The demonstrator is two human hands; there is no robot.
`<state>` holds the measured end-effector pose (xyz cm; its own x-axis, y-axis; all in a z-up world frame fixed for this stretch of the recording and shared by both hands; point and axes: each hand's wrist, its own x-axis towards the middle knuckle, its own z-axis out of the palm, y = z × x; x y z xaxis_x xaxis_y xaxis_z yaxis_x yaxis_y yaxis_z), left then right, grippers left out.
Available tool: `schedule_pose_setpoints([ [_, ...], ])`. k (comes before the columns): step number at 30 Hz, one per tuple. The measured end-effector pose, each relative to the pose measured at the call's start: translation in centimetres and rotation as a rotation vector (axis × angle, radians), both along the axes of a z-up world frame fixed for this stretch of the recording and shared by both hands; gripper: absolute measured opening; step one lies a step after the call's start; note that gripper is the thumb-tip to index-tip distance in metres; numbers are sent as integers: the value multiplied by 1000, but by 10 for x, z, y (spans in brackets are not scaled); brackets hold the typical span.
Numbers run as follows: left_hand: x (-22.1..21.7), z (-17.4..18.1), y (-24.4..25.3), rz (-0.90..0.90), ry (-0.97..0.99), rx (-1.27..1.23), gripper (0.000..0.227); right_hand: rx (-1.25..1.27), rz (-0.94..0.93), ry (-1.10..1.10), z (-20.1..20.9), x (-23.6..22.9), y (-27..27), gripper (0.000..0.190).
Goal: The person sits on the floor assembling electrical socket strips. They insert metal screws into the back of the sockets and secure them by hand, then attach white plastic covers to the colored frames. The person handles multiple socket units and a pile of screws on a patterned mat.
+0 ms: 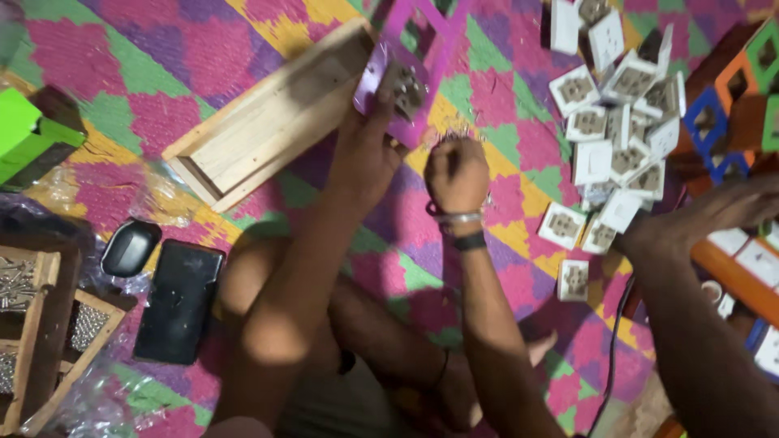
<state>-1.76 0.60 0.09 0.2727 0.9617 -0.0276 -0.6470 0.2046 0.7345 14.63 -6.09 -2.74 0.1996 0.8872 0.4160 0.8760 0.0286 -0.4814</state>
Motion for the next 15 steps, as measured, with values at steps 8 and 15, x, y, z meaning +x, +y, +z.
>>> schedule_pose_setpoints([
  [8,17,-20,-18,-22,302,228,47,-264,-96,1290,63,-3,-11,11],
  [15,13,-5,-19,-155,-102,-349,37,-259,-145,1159,76,-24,2,12],
])
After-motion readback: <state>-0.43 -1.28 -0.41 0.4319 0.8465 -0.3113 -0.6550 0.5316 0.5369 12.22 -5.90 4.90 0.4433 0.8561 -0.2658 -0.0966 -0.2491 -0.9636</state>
